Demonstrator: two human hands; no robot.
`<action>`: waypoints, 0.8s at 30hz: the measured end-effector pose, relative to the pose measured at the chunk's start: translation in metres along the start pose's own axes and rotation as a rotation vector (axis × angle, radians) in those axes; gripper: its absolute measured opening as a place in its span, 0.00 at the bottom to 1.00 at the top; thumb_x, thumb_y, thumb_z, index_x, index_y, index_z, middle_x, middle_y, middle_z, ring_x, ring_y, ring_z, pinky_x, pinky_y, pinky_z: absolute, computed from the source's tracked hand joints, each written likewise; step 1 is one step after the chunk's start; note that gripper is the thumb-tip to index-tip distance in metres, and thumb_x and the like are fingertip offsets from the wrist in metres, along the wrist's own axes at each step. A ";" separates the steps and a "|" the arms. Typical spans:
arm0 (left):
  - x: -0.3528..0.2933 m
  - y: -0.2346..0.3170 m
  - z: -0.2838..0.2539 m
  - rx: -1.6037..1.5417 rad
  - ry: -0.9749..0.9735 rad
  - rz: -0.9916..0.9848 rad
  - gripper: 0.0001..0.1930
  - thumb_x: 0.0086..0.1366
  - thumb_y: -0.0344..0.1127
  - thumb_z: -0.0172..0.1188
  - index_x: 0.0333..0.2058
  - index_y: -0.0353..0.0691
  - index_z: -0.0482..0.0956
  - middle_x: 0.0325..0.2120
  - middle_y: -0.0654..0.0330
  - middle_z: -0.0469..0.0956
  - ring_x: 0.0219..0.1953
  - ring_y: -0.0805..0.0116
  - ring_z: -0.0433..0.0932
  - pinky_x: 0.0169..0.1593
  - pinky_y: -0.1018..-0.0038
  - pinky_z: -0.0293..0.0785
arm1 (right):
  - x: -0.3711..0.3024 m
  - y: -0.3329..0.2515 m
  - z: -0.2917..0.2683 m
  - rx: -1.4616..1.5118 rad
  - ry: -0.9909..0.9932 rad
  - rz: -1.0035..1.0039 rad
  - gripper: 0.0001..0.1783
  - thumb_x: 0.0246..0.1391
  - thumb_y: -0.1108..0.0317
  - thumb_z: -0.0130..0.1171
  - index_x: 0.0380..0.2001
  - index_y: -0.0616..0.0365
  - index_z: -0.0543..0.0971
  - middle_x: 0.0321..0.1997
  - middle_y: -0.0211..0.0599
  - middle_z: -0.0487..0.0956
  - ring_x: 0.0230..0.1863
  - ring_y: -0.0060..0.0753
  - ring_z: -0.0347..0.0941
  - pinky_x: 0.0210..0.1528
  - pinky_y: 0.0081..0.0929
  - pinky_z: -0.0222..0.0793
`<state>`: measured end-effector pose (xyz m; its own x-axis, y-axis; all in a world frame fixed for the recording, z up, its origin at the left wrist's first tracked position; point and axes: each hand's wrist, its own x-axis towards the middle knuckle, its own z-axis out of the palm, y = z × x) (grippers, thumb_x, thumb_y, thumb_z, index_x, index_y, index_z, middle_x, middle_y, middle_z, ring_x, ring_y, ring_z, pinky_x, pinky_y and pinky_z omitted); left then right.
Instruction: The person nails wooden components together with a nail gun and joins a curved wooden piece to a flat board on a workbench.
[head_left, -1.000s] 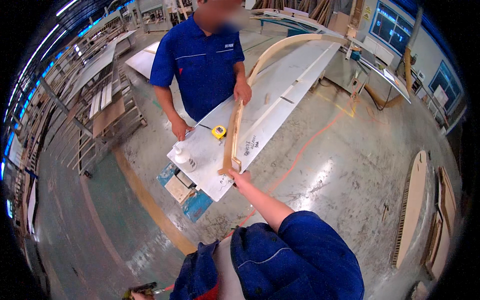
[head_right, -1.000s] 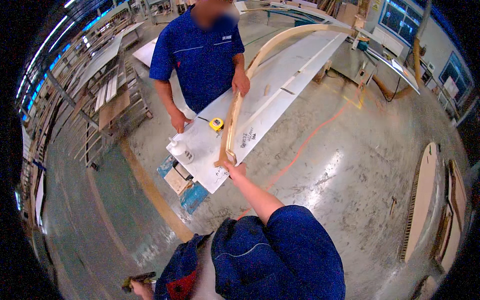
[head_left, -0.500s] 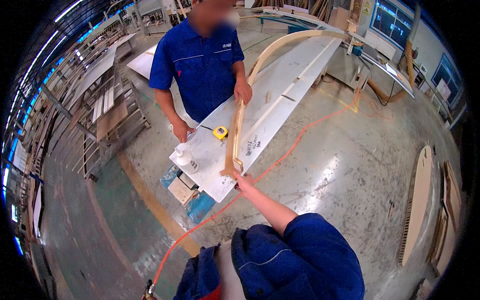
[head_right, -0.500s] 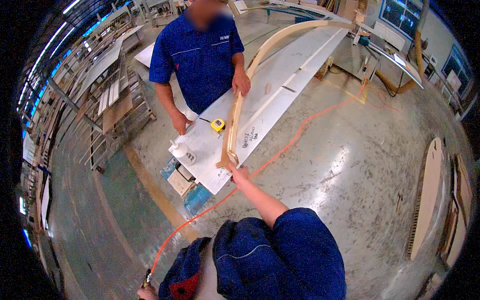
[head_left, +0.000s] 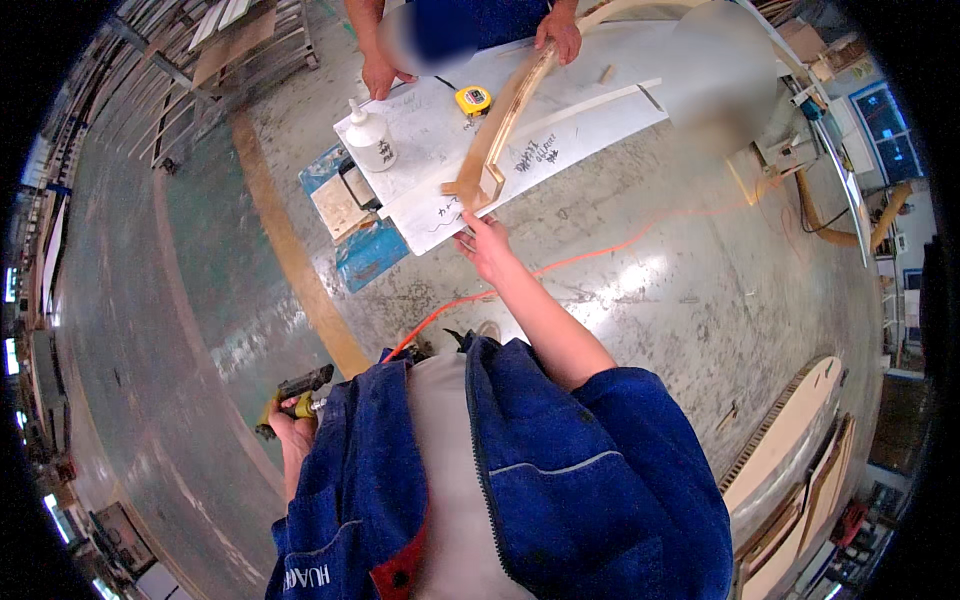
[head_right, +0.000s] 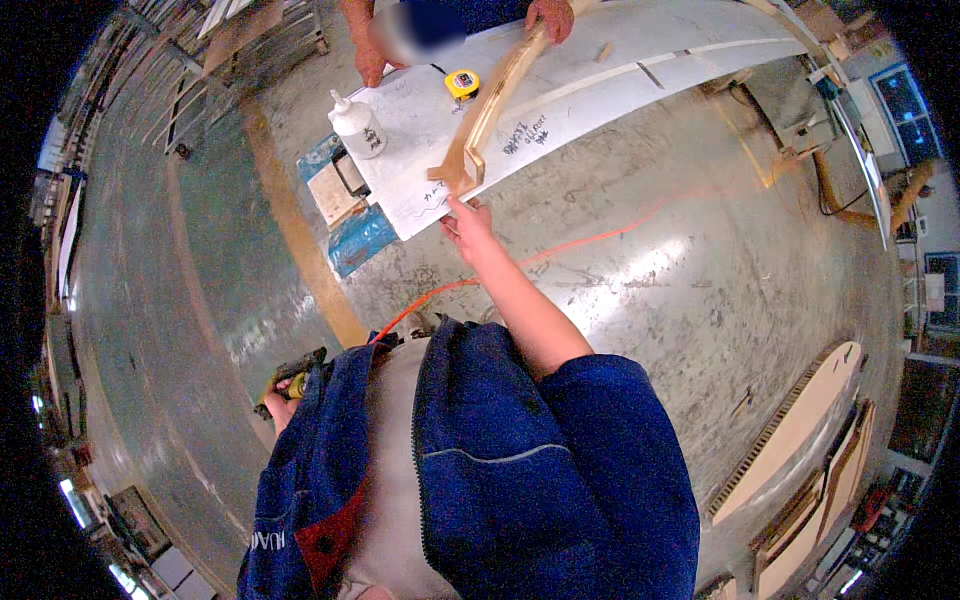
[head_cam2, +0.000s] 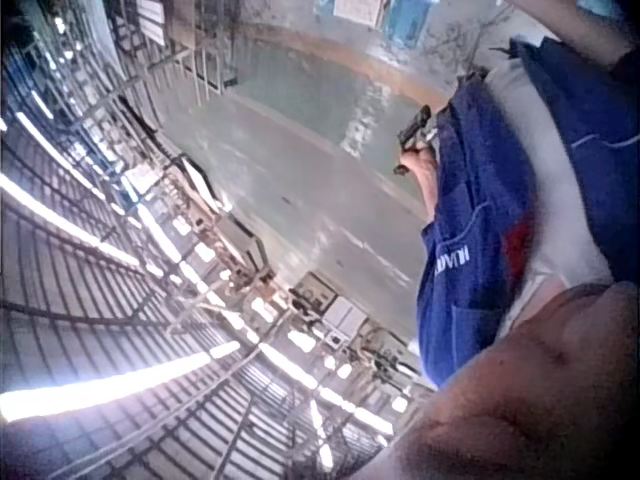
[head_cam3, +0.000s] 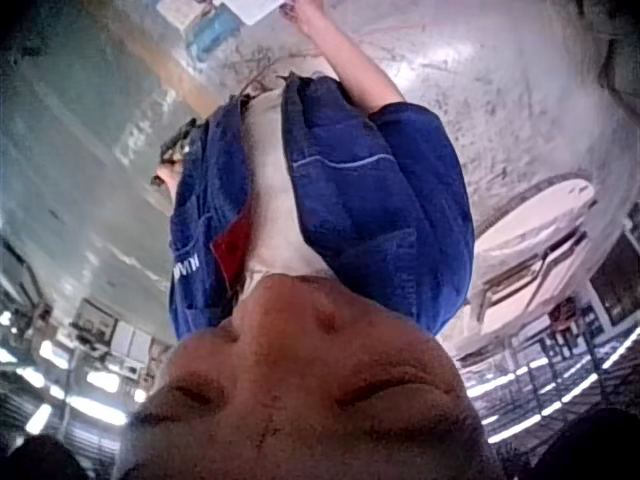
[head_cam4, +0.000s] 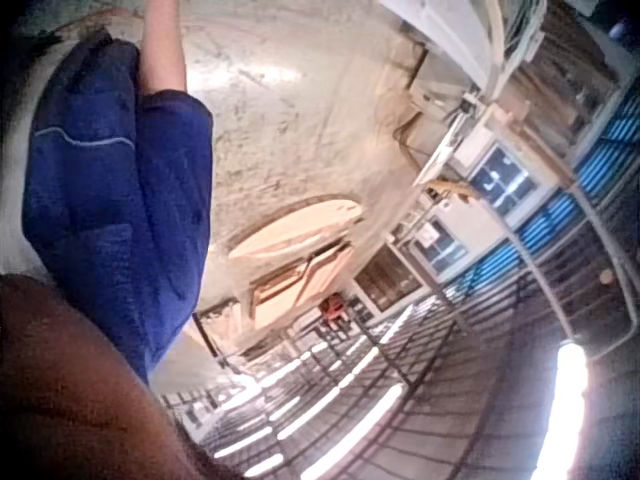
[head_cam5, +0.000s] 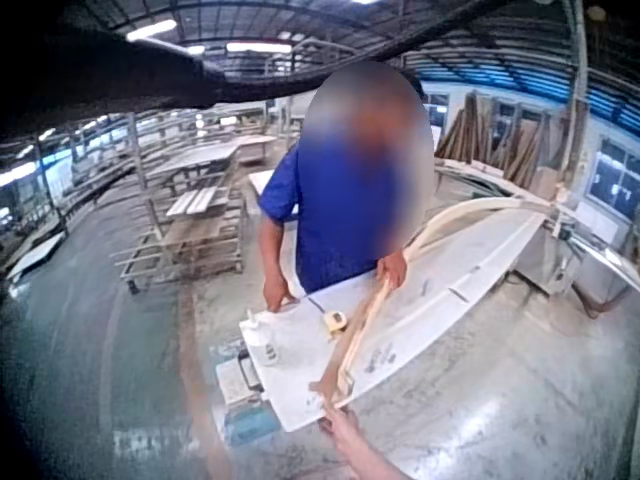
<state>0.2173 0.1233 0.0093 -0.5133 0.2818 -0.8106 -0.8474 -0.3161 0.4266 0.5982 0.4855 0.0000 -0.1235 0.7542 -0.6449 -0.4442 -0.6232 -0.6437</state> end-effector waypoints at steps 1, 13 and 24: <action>-0.007 -0.005 0.006 0.030 -0.010 0.038 0.17 0.72 0.42 0.49 0.23 0.45 0.64 0.17 0.65 0.64 0.22 0.66 0.67 0.37 0.63 0.73 | 0.000 0.000 -0.006 -0.022 -0.009 -0.004 0.33 0.56 0.59 0.69 0.59 0.51 0.64 0.46 0.32 0.77 0.39 0.27 0.76 0.36 0.29 0.74; -0.144 -0.041 0.164 0.444 -0.279 0.704 0.13 0.71 0.37 0.60 0.31 0.42 0.66 0.19 0.65 0.64 0.20 0.71 0.63 0.26 0.70 0.63 | 0.003 -0.032 0.000 -0.160 0.207 -0.098 0.54 0.47 0.54 0.77 0.68 0.62 0.55 0.51 0.41 0.74 0.40 0.30 0.75 0.40 0.29 0.75; -0.084 -0.025 0.252 1.307 -0.877 0.534 0.10 0.71 0.37 0.59 0.32 0.36 0.76 0.25 0.62 0.77 0.27 0.71 0.75 0.33 0.73 0.72 | -0.033 -0.019 -0.004 -0.046 0.394 -0.110 0.54 0.48 0.59 0.76 0.68 0.64 0.53 0.53 0.47 0.72 0.46 0.34 0.73 0.46 0.31 0.76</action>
<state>0.2468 0.3353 0.1676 -0.2961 0.9321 -0.2088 0.1353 0.2573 0.9568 0.6148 0.4714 0.0321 0.2757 0.6853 -0.6741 -0.3942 -0.5590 -0.7295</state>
